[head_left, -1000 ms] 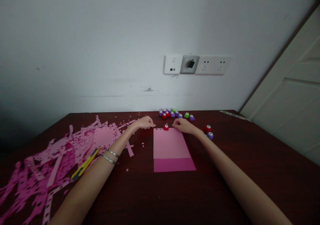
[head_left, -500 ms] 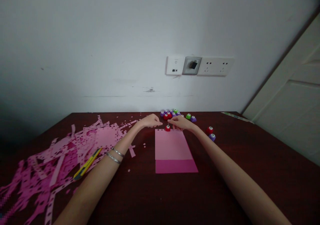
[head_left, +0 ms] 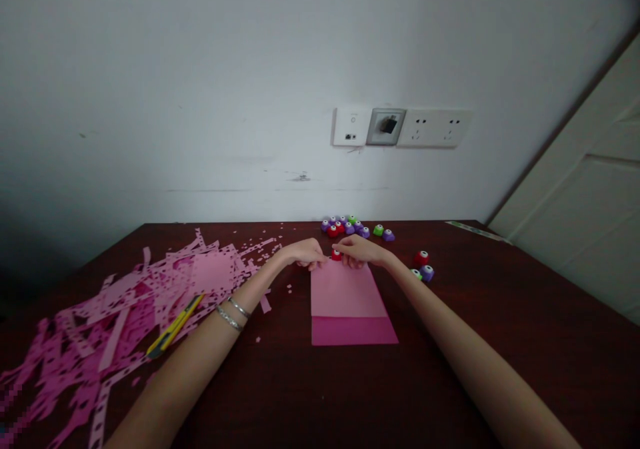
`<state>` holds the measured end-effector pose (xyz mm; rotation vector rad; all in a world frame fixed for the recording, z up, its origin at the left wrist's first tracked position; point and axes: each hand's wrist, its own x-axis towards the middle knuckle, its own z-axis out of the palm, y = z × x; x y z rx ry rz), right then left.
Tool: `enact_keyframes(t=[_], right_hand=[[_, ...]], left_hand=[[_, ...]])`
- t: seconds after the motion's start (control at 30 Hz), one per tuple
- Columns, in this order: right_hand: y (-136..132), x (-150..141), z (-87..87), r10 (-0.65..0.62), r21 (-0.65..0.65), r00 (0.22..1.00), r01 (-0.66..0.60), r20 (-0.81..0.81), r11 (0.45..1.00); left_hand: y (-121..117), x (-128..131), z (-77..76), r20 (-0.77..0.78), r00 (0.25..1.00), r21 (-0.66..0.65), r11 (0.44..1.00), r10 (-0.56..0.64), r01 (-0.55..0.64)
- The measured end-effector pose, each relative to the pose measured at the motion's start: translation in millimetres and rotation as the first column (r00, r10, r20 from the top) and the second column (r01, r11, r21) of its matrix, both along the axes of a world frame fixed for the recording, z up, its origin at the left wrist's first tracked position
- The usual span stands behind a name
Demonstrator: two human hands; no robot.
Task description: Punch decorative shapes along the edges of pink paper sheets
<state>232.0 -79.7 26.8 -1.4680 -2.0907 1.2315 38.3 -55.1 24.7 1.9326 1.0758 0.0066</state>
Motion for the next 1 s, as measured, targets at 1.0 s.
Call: enact_keyframes(t=[1.0], right_hand=[[10,4,20.3,0.018,-0.257,0.988,0.023,0.154,0.966]], left_hand=[[13,19,31.8,0.033,0.995,-0.052,0.995,0.092,-0.090]])
